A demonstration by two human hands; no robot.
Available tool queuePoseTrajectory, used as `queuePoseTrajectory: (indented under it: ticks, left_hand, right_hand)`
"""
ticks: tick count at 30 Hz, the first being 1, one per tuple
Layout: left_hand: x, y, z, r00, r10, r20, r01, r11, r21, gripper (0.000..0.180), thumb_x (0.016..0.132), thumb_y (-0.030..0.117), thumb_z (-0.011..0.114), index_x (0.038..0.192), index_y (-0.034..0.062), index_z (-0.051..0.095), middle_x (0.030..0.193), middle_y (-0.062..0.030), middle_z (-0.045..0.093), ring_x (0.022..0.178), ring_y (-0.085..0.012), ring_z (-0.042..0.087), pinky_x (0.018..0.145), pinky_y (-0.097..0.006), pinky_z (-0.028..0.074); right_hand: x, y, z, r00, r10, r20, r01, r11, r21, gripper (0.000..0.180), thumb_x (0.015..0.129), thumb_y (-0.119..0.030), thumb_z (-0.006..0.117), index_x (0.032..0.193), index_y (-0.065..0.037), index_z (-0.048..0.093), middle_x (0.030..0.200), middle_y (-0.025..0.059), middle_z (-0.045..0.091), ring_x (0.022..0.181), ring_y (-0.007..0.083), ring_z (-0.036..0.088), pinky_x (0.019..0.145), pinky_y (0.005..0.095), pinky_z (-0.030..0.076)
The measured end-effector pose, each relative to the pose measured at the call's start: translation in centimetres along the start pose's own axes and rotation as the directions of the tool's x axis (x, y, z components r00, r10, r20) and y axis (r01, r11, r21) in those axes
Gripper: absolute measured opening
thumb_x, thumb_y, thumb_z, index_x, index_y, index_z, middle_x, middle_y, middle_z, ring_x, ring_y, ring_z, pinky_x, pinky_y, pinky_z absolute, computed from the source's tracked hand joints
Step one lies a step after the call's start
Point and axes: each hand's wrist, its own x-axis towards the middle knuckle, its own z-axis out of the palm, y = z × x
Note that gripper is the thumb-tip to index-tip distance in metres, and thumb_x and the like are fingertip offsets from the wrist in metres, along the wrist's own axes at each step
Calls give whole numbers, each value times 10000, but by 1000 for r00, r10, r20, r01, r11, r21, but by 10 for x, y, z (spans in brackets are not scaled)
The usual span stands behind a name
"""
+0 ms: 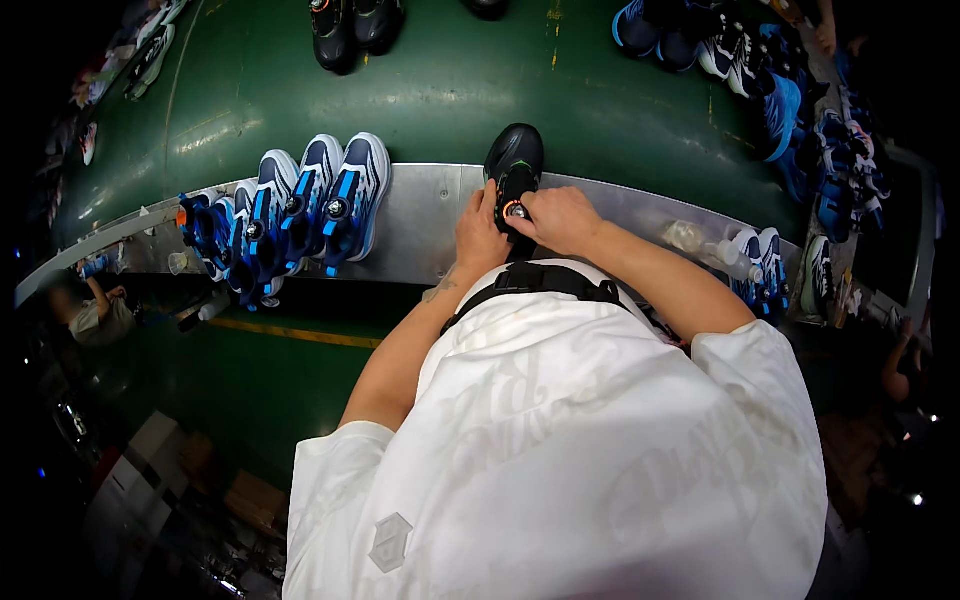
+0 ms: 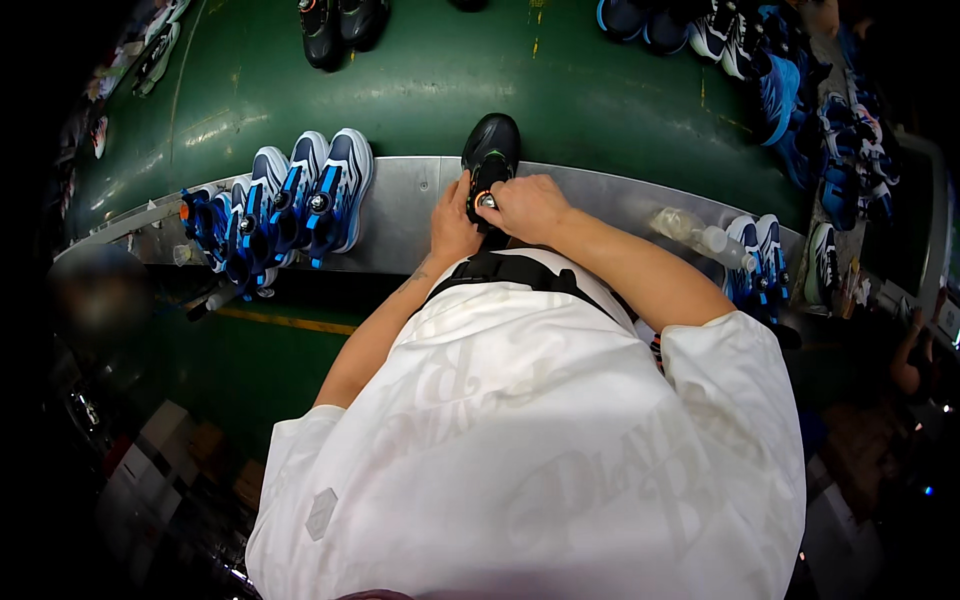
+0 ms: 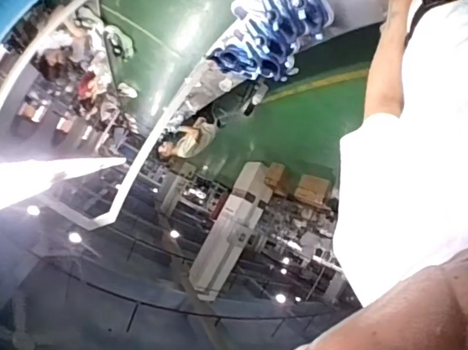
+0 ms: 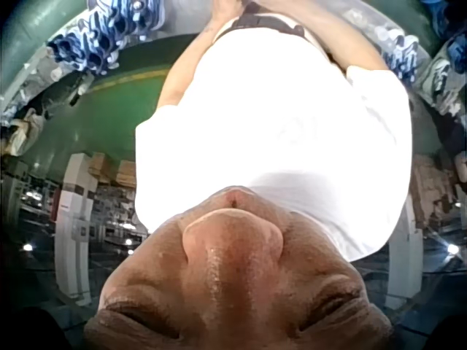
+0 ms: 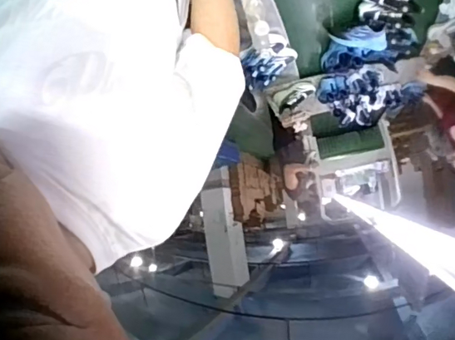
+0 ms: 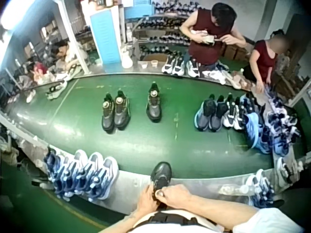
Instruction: The person handles shoes on a conveyor belt, lifting pairs to show their soles to the camera and turning a dial on each shoe.
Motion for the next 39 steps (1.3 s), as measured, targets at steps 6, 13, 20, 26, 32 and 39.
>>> queuePoseTrajectory:
  ticks: [6,13,20,26,32,39]
  left_hand:
    - [-1,-3,-4,997,57,60,-59,998,29,742,722,45,687,1397,-62,398,1237,-265,557,1052,-450,598,852,-479,520]
    - [0,11,-6,967,-181,180,150,973,173,683,746,34,660,1367,-84,402,1112,-279,625,997,-448,624,818,-501,517]
    - [-5,-1,-4,982,-30,189,20,998,53,644,756,8,645,1365,-59,446,1090,-290,639,997,-473,609,821,-532,495]
    - [39,1,-55,844,309,439,-344,939,1,679,735,-47,596,1400,2,467,1312,-211,580,1120,-396,595,950,-427,502]
    - [88,13,-109,761,367,534,-406,913,-48,706,716,-43,652,1400,39,493,1341,-215,570,1147,-407,593,990,-426,491]
    - [118,-9,-125,990,-140,-17,133,964,-229,542,844,180,746,1315,-18,567,1166,-227,674,939,-323,692,813,-381,543]
  right_hand:
    - [-13,0,1,995,-96,-3,94,984,-149,918,779,-456,732,1441,53,352,832,193,676,653,345,686,604,446,562]
    - [-5,-3,8,990,-141,11,141,974,-177,815,779,-274,704,1434,57,351,775,193,679,631,361,678,573,447,559]
    - [-2,9,-33,963,-146,228,122,986,116,742,809,-332,645,1438,-51,372,868,232,679,818,417,668,737,494,536]
    - [23,87,-49,956,7,-293,-16,999,-29,752,820,-526,686,1351,-23,510,864,149,641,765,346,620,726,424,518]
    - [13,111,-51,881,184,436,-470,439,765,512,809,-563,707,1010,-92,714,708,-50,507,602,80,431,518,250,337]
    - [25,144,-47,719,622,311,-270,-163,949,325,879,-440,700,987,-136,657,809,-38,628,603,64,542,443,212,321]
